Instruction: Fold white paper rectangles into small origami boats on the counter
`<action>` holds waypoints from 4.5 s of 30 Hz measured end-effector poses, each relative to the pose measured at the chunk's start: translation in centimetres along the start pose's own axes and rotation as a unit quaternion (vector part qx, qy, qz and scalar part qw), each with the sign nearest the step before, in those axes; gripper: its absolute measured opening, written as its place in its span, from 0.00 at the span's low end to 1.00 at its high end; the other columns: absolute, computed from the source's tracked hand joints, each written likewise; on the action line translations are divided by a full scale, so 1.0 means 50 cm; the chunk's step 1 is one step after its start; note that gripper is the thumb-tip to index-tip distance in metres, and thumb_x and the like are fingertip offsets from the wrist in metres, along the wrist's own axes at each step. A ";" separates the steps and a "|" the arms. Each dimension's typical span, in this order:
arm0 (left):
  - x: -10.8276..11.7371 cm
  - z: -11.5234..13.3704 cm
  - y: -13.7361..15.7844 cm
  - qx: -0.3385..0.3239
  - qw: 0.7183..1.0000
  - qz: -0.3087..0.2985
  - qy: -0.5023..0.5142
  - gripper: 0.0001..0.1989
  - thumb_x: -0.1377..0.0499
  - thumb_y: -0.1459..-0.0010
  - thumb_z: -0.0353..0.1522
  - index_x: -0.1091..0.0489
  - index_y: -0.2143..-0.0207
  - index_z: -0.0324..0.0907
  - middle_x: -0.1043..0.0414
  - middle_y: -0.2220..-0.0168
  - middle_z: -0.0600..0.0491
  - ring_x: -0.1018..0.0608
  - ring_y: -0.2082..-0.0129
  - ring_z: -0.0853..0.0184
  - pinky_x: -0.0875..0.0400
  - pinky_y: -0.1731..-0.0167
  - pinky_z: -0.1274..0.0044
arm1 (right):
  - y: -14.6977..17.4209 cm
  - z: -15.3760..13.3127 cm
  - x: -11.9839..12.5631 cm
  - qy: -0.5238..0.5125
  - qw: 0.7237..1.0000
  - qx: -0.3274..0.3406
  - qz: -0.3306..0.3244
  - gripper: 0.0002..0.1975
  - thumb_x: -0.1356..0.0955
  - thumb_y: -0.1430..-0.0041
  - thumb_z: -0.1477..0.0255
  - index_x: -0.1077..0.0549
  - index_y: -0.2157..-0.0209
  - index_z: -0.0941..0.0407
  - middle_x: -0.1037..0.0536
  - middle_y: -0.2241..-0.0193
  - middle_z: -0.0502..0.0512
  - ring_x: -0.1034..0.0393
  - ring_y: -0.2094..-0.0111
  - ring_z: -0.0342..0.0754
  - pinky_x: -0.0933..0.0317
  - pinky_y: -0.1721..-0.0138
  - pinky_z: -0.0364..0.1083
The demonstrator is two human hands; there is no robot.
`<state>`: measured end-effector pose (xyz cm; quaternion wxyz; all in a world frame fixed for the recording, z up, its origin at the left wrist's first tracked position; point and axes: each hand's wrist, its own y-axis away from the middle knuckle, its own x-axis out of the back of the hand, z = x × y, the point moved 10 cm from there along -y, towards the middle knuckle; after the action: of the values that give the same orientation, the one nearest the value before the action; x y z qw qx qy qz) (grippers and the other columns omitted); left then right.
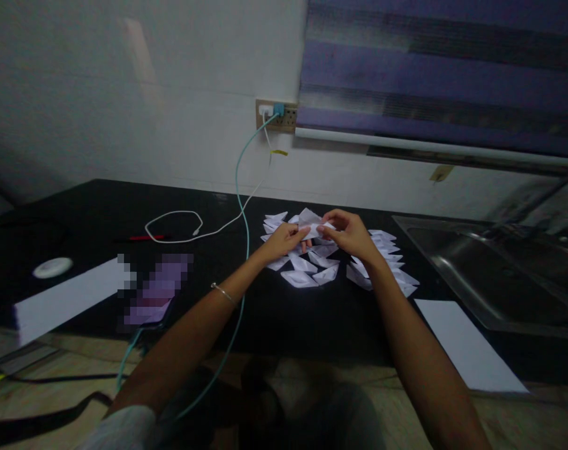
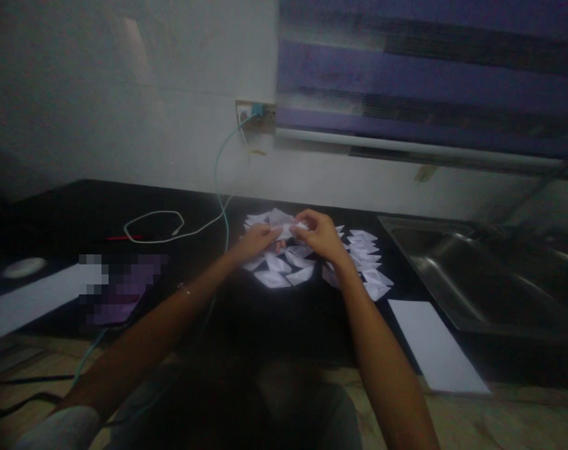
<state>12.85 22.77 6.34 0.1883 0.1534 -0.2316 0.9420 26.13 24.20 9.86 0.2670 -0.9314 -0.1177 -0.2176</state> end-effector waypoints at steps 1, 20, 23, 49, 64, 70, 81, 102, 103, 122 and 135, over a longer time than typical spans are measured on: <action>-0.001 -0.003 0.000 -0.001 1.000 0.002 0.006 0.25 0.49 0.34 0.44 0.26 0.76 0.37 0.23 0.76 0.50 0.25 0.76 0.72 0.33 0.71 0.79 | 0.000 0.001 0.002 0.000 1.000 -0.001 0.001 0.13 0.27 0.48 0.63 0.27 0.65 0.56 0.24 0.74 0.51 0.28 0.74 0.46 0.35 0.71 0.45; 0.007 -0.007 -0.001 0.017 1.000 0.016 -0.001 0.29 0.49 0.36 0.49 0.27 0.77 0.36 0.29 0.80 0.52 0.37 0.85 0.77 0.46 0.85 0.81 | 0.003 -0.027 -0.016 -0.022 0.999 0.013 -0.029 0.14 0.27 0.47 0.61 0.23 0.70 0.59 0.23 0.75 0.54 0.29 0.73 0.46 0.37 0.71 0.44; 0.035 0.007 -0.002 -0.012 0.998 0.062 0.001 0.19 0.42 0.39 0.45 0.26 0.69 0.36 0.26 0.75 0.51 0.29 0.79 0.74 0.38 0.80 0.81 | 0.005 -0.020 -0.014 -0.025 0.999 -0.005 -0.032 0.13 0.28 0.47 0.62 0.22 0.72 0.59 0.23 0.77 0.54 0.29 0.75 0.46 0.38 0.72 0.44; 0.066 0.043 0.012 -0.077 0.996 0.033 -0.013 0.15 0.35 0.46 0.35 0.27 0.55 0.42 0.25 0.61 0.50 0.26 0.73 0.72 0.33 0.74 0.80 | 0.015 -0.044 -0.026 0.050 0.996 0.041 -0.067 0.14 0.29 0.46 0.60 0.18 0.66 0.55 0.20 0.71 0.53 0.30 0.70 0.47 0.40 0.72 0.43; 0.039 0.022 0.011 0.007 0.998 -0.051 -0.018 0.13 0.35 0.46 0.38 0.25 0.62 0.38 0.25 0.72 0.53 0.26 0.79 0.74 0.33 0.79 0.82 | 0.020 -0.068 -0.034 0.042 0.993 0.079 -0.075 0.09 0.29 0.47 0.65 0.20 0.70 0.57 0.21 0.69 0.54 0.30 0.68 0.47 0.39 0.67 0.44; 0.043 0.032 0.014 0.006 0.999 -0.042 -0.033 0.12 0.36 0.44 0.39 0.23 0.66 0.38 0.27 0.78 0.54 0.28 0.83 0.74 0.37 0.82 0.83 | 0.018 -0.041 -0.038 0.012 0.997 0.007 -0.071 0.11 0.27 0.48 0.63 0.18 0.69 0.56 0.21 0.74 0.53 0.31 0.73 0.45 0.39 0.72 0.44; 0.072 0.026 0.012 0.000 1.000 -0.004 -0.007 0.11 0.35 0.47 0.36 0.21 0.66 0.38 0.26 0.80 0.54 0.28 0.84 0.75 0.39 0.84 0.83 | 0.012 -0.007 -0.018 -0.049 0.997 -0.045 -0.037 0.13 0.24 0.54 0.63 0.20 0.69 0.59 0.24 0.78 0.53 0.34 0.79 0.41 0.42 0.80 0.41; 0.080 0.027 0.013 -0.011 0.997 -0.016 0.075 0.16 0.33 0.48 0.40 0.20 0.59 0.41 0.21 0.75 0.50 0.24 0.81 0.71 0.29 0.78 0.79 | 0.013 0.016 -0.033 -0.138 0.987 -0.079 -0.030 0.12 0.24 0.54 0.65 0.18 0.67 0.56 0.22 0.77 0.53 0.32 0.78 0.42 0.37 0.75 0.44; 0.082 0.029 0.013 -0.014 0.997 -0.009 0.074 0.17 0.33 0.48 0.39 0.21 0.58 0.40 0.21 0.75 0.51 0.24 0.82 0.71 0.30 0.79 0.79 | 0.012 0.015 -0.032 -0.143 0.986 -0.074 -0.029 0.12 0.24 0.54 0.65 0.18 0.67 0.56 0.22 0.77 0.52 0.33 0.78 0.42 0.37 0.75 0.44; 0.077 0.049 0.012 -0.035 0.997 0.038 0.051 0.16 0.32 0.50 0.37 0.25 0.60 0.38 0.25 0.77 0.55 0.25 0.83 0.72 0.30 0.80 0.81 | 0.012 -0.030 -0.036 -0.130 0.991 0.009 -0.003 0.14 0.26 0.48 0.63 0.19 0.61 0.55 0.19 0.67 0.55 0.30 0.73 0.43 0.35 0.71 0.44; 0.077 0.058 0.009 -0.031 0.996 0.069 0.054 0.12 0.31 0.51 0.36 0.22 0.67 0.37 0.25 0.79 0.54 0.26 0.85 0.73 0.35 0.85 0.82 | 0.014 -0.049 -0.035 -0.074 0.995 0.031 0.056 0.10 0.26 0.48 0.65 0.19 0.66 0.56 0.18 0.67 0.56 0.25 0.66 0.48 0.33 0.67 0.46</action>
<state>9.84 22.08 10.07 0.1394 0.0803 -0.2601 0.9521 24.00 22.09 10.61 0.2978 -0.9415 -0.0910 -0.1291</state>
